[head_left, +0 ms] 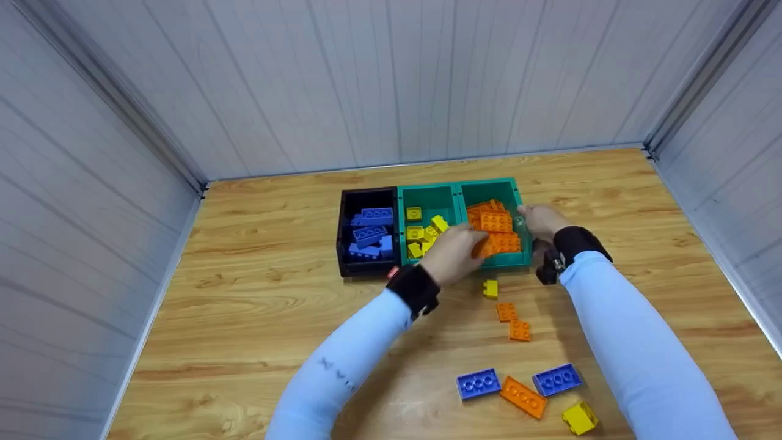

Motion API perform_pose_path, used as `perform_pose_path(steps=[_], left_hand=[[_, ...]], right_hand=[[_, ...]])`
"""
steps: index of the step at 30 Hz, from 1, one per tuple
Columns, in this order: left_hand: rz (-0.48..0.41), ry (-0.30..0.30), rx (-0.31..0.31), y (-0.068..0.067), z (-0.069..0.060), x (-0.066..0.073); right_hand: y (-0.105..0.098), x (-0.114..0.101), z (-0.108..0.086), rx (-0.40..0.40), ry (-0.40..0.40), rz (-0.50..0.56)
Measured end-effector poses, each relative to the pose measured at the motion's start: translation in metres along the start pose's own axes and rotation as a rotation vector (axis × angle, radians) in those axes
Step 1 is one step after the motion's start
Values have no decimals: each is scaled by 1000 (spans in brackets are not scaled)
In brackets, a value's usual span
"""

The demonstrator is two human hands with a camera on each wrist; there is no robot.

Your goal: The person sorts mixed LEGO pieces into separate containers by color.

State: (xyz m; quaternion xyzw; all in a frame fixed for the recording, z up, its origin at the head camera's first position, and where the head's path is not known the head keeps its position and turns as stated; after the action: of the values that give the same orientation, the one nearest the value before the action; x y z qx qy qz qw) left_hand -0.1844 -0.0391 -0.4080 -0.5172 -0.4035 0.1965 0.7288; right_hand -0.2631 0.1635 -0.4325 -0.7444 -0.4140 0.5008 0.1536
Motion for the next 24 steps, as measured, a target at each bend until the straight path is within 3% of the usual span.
perform_pose_path(steps=[6,11,15,18,24], left_hand=[[97,-66,-26,3,42,-2],[143,-77,-47,10,59,-5],[162,-58,-52,12,61,-6],[113,-62,-48,9,56,-8],[13,-27,33,-6,37,-17]], right_hand=[[-1,2,2,0,18,32],[-1,2,2,40,11,42],[1,0,2,55,-14,29],[1,-1,1,46,-14,28],[-2,0,-2,25,-12,17]])
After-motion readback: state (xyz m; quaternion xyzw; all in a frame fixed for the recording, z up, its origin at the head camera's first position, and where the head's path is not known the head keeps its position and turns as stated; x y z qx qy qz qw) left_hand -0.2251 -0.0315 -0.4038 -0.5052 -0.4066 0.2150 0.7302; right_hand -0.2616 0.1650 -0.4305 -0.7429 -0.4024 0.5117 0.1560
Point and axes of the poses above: each hand's wrist, its own z-axis towards the middle knuckle, its own y-axis out of the palm, x = y × z, the point moved 3 cm from there along z, towards the middle knuckle, and after that the axes turned 2 degrees about y, right-handed, at the moved point
